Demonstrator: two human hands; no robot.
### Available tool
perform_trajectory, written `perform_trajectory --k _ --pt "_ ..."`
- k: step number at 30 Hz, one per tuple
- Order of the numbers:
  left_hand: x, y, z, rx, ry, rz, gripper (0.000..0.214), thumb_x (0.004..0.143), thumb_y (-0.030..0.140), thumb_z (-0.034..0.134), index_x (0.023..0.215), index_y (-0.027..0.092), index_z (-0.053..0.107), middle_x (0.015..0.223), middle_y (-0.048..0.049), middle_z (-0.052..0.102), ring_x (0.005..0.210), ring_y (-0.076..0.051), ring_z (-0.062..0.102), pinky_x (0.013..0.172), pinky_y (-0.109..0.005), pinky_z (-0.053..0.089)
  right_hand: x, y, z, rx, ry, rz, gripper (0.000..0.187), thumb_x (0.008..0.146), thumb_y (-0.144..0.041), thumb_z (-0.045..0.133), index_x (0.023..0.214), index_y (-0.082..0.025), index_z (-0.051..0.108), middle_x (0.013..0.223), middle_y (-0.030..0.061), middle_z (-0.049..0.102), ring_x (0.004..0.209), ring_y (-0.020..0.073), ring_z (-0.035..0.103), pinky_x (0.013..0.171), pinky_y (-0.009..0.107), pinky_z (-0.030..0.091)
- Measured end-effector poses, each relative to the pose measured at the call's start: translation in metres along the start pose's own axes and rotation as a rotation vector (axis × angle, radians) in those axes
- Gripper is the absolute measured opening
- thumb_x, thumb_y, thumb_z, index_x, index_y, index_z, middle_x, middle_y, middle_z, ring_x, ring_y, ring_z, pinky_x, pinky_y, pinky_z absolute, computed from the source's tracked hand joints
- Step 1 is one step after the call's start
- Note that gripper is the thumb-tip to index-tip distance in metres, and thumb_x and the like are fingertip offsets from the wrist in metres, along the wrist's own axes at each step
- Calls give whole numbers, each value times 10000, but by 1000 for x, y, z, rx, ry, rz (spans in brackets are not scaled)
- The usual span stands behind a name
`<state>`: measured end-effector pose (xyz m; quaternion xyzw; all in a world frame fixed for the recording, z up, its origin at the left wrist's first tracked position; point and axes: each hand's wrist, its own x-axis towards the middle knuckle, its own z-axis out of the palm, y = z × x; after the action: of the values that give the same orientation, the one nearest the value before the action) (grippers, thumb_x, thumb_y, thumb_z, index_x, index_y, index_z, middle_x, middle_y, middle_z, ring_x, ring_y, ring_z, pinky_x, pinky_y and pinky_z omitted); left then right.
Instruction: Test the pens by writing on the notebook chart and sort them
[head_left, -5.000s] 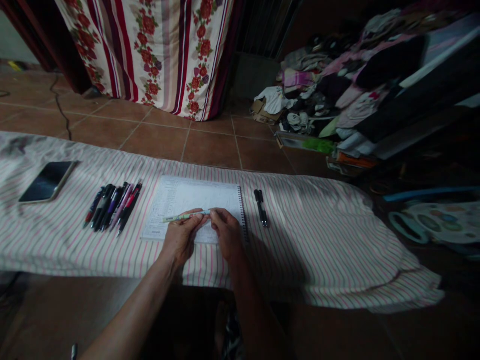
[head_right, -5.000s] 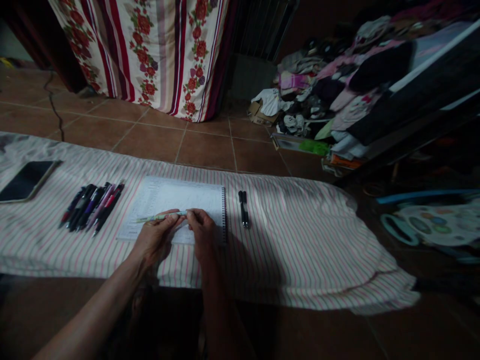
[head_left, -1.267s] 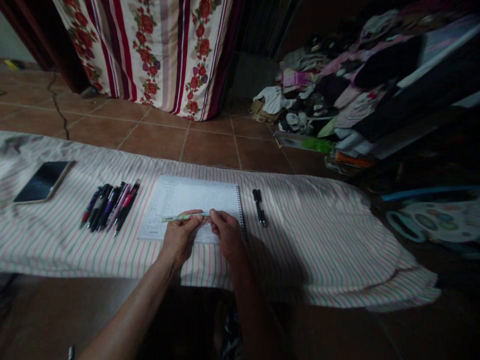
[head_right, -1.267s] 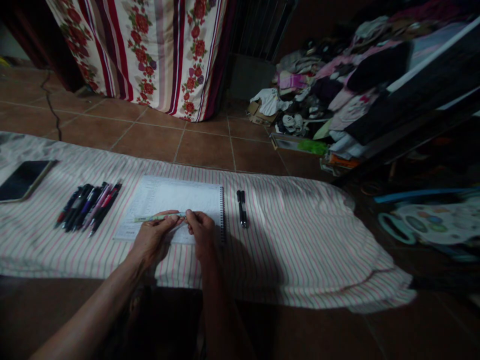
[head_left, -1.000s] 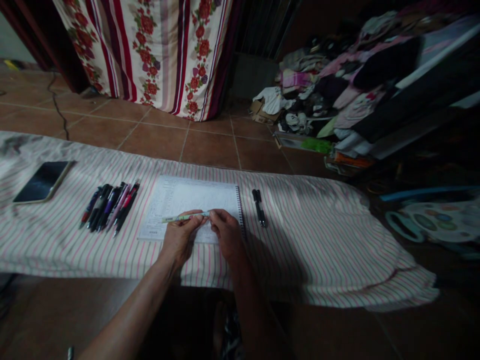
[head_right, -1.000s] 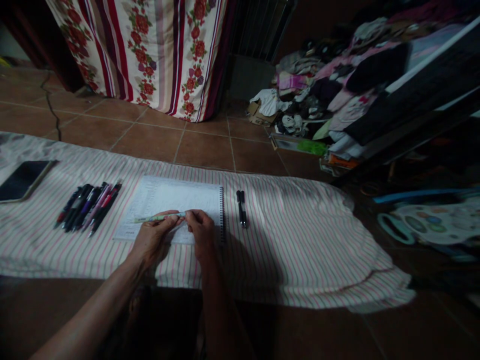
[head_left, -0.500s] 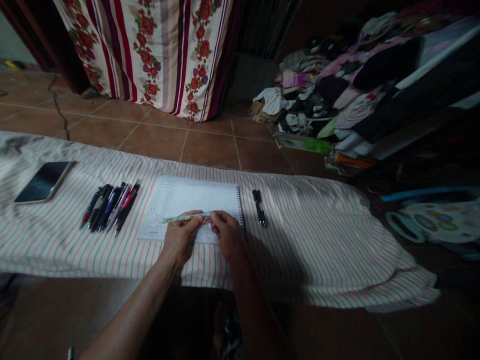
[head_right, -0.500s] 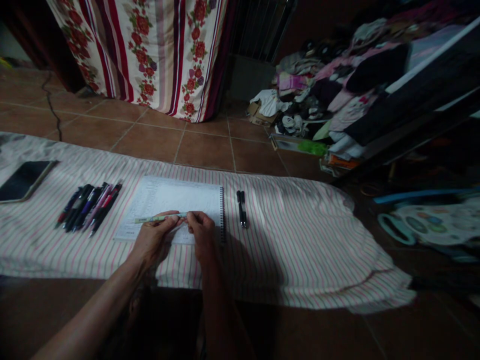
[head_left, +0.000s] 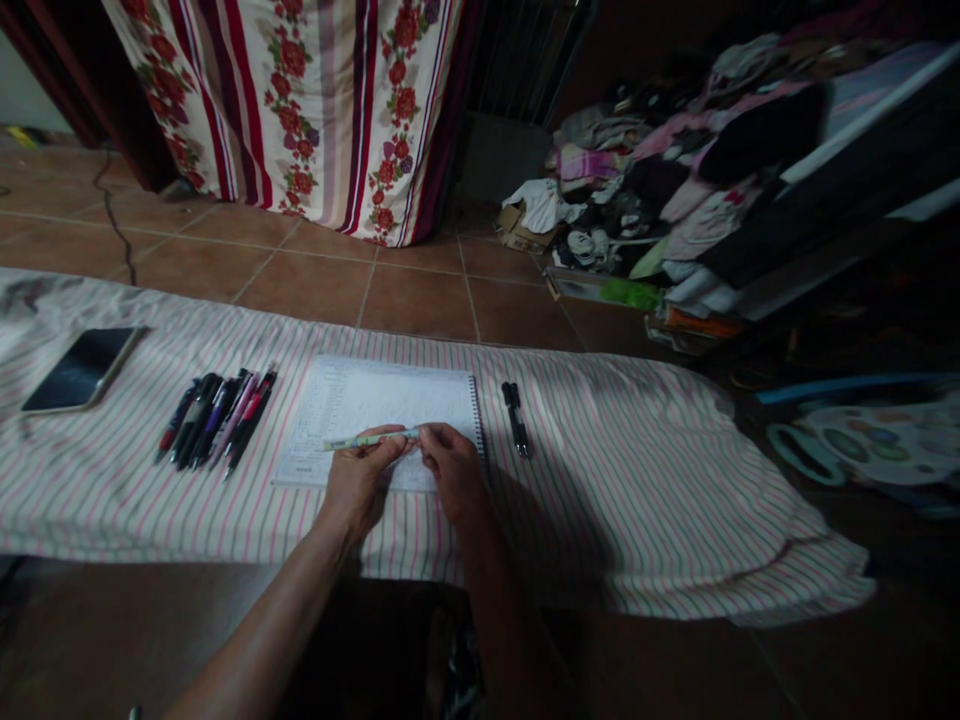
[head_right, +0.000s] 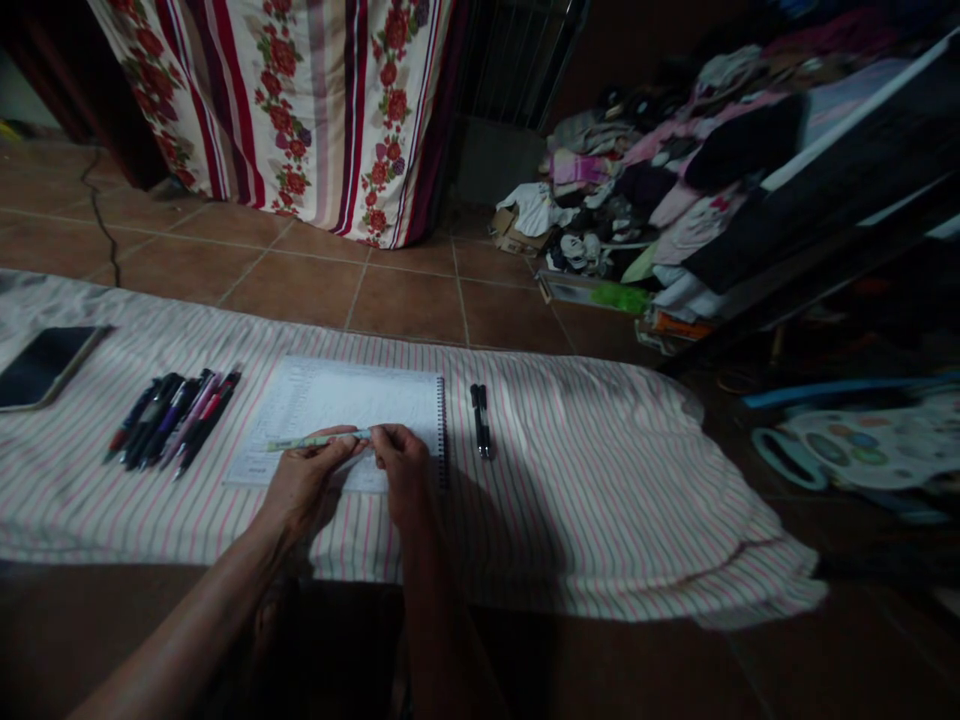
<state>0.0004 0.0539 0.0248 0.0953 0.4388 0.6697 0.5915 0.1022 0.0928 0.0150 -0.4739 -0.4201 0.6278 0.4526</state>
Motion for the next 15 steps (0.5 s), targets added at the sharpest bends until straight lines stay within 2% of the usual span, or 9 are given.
perform_trajectory --k 4,8,11,15 --pt "1 2 -1 7 -2 9 334 498 184 807 787 103 663 672 -51 700 668 -141 658 742 -255 493 -3 -5 2 52 -17 62 280 657 -431 639 758 -172 610 604 -37 499 523 71 396 500 217 298" --pt "0 4 -1 35 4 20 341 499 189 807 792 100 658 664 -50 698 666 -143 656 739 -259 492 -2 -4 2 10 -3 79 355 651 -497 626 601 -158 536 560 -26 493 483 65 376 462 220 268" --pt "0 3 -2 49 -5 17 339 513 190 801 807 100 656 675 -52 700 673 -145 656 746 -265 490 0 -2 1 -21 1 24 320 652 -450 629 568 -159 527 522 -34 479 458 61 349 448 225 242" --pt "0 2 -2 50 -7 28 332 521 196 798 807 102 658 678 -50 699 676 -139 652 755 -264 484 0 -1 1 7 13 11 237 647 -383 629 616 -158 560 552 -29 513 471 62 355 462 225 259"
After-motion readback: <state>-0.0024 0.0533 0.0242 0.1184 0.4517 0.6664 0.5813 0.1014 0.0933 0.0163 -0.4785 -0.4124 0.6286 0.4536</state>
